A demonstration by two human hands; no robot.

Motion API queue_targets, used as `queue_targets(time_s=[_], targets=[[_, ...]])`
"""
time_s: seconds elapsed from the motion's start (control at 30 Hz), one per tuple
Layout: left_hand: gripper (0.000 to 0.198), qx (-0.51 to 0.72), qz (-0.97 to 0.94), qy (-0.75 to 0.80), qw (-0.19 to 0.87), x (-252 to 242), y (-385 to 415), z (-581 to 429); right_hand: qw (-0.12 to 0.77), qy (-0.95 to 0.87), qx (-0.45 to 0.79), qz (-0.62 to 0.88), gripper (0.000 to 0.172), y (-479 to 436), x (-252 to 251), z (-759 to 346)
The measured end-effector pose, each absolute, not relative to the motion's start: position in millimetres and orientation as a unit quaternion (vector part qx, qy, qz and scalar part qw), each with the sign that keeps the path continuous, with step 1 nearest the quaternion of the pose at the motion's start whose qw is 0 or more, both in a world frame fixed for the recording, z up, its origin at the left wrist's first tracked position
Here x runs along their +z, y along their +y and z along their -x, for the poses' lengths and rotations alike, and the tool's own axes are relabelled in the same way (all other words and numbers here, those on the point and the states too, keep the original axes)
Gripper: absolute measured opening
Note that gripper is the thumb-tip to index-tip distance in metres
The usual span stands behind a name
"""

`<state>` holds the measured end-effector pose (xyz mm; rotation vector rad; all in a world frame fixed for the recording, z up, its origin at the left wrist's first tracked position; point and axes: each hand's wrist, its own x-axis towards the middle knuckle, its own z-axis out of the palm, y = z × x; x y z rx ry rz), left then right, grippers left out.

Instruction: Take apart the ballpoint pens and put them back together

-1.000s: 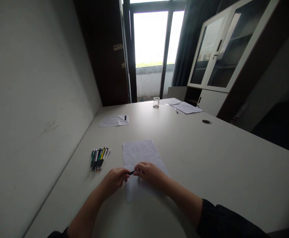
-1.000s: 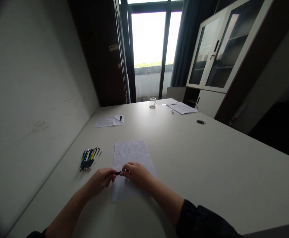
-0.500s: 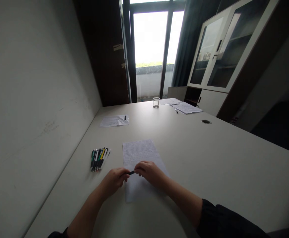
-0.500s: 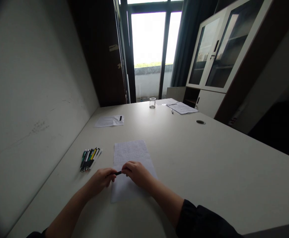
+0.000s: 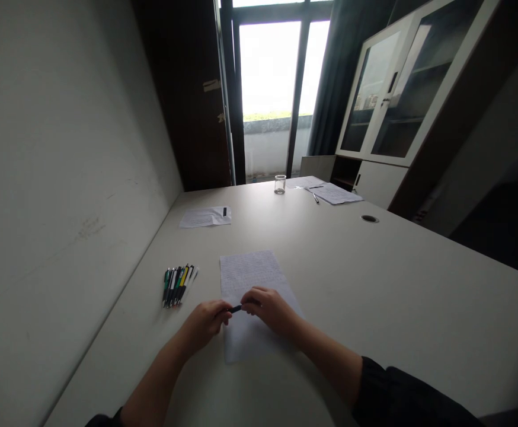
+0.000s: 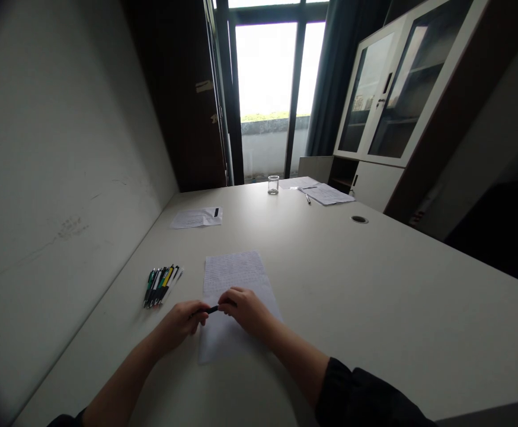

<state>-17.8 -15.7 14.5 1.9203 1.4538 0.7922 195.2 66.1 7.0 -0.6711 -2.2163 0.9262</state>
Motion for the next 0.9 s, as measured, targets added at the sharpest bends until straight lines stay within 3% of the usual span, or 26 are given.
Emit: queue_targets(time_s=[0.27, 0.57, 0.7, 0.9], targets=[[0.039, 0.289, -0.741, 0.541, 0.273, 15.2, -15.5, 19.6, 0.353, -0.816, 0.366, 0.276, 0.011, 68.4, 10.2, -197.2], [0.044, 0.309, -0.765, 0.517, 0.227, 15.1, -16.3, 22.0, 0.380, -0.794, 0.378, 0.286, 0.012, 69.8, 11.2, -197.2], [0.043, 0.314, -0.756, 0.546, 0.176, 12.4, -14.1, 26.9, 0.374, -0.829, 0.305, 0.284, 0.009, 73.1, 9.4, -197.0], [0.040, 0.322, -0.726, 0.595, 0.119, 7.4, -11.0, 34.6, 0.228, -0.949, 0.081, 0.204, 0.017, 69.7, 11.4, -189.8]])
